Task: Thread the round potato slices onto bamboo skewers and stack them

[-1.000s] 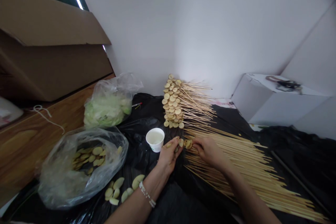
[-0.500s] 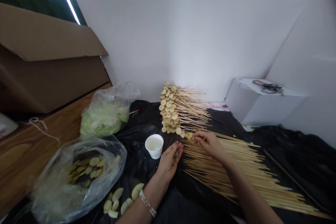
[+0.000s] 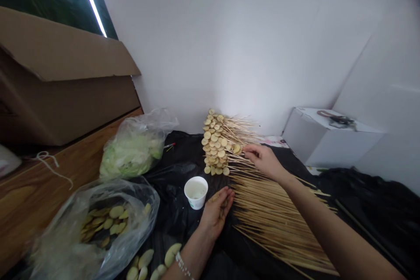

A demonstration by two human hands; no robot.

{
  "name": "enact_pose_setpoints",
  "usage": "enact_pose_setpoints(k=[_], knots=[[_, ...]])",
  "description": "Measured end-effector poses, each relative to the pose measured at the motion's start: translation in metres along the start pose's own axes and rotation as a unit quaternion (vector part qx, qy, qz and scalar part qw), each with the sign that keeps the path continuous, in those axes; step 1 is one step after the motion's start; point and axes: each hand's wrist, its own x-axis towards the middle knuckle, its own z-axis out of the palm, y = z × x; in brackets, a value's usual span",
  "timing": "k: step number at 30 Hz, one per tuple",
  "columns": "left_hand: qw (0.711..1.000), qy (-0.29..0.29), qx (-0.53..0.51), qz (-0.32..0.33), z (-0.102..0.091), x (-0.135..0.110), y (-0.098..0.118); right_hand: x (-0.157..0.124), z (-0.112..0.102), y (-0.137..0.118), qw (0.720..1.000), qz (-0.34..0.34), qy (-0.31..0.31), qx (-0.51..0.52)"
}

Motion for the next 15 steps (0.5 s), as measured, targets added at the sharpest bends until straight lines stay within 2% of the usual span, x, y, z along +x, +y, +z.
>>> enact_pose_setpoints(k=[4, 9, 15], knots=[[1.000, -0.009, -0.007, -0.008, -0.002, 0.002, 0.001, 0.054, 0.020, 0.011, 0.998, -0.002, 0.053, -0.015], [1.000, -0.019, -0.007, -0.021, -0.007, 0.005, -0.001, 0.112, 0.053, 0.021, 0.995, 0.004, 0.091, -0.027], [0.999, -0.016, -0.017, -0.036, -0.007, 0.003, -0.002, 0.150, 0.089, 0.020, 0.992, -0.011, 0.104, -0.066]])
